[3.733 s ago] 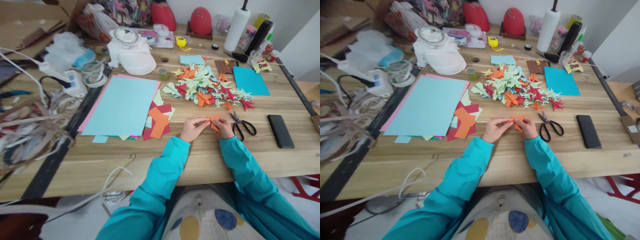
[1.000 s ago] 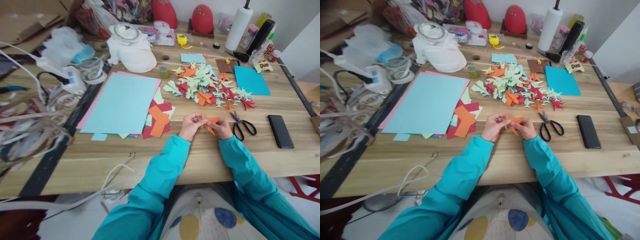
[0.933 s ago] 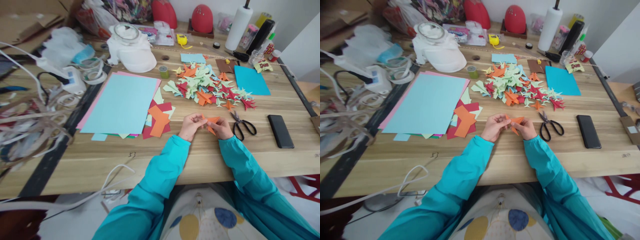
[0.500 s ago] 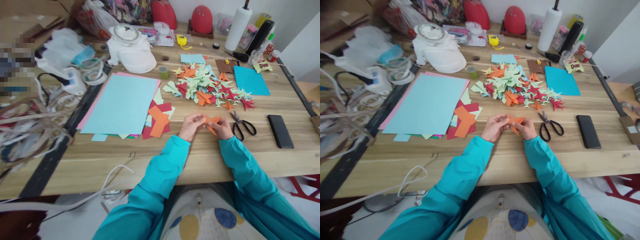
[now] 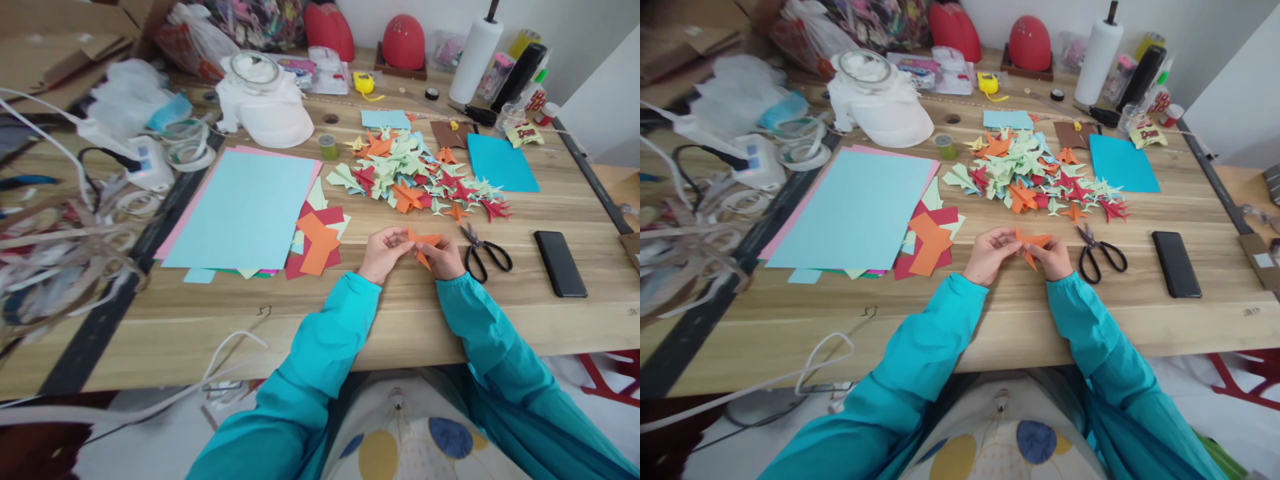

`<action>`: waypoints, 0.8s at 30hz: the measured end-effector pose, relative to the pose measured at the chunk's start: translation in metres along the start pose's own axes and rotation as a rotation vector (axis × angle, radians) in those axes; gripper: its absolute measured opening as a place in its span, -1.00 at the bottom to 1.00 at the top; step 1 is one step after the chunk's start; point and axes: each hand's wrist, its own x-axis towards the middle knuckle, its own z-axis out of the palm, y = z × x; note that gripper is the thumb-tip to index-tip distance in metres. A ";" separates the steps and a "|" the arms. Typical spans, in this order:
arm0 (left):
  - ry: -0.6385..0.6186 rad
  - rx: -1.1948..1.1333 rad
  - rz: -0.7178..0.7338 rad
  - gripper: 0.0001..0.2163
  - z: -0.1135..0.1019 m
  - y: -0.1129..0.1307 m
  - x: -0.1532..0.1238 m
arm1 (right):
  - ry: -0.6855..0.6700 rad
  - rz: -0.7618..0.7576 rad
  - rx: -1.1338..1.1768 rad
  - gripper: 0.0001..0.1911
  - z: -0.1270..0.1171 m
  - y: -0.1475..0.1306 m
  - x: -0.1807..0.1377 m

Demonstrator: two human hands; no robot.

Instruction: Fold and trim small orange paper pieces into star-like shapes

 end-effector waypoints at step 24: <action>-0.131 -0.286 -0.182 -0.63 -0.003 0.007 -0.003 | -0.088 0.094 0.124 -0.76 0.015 -0.020 -0.010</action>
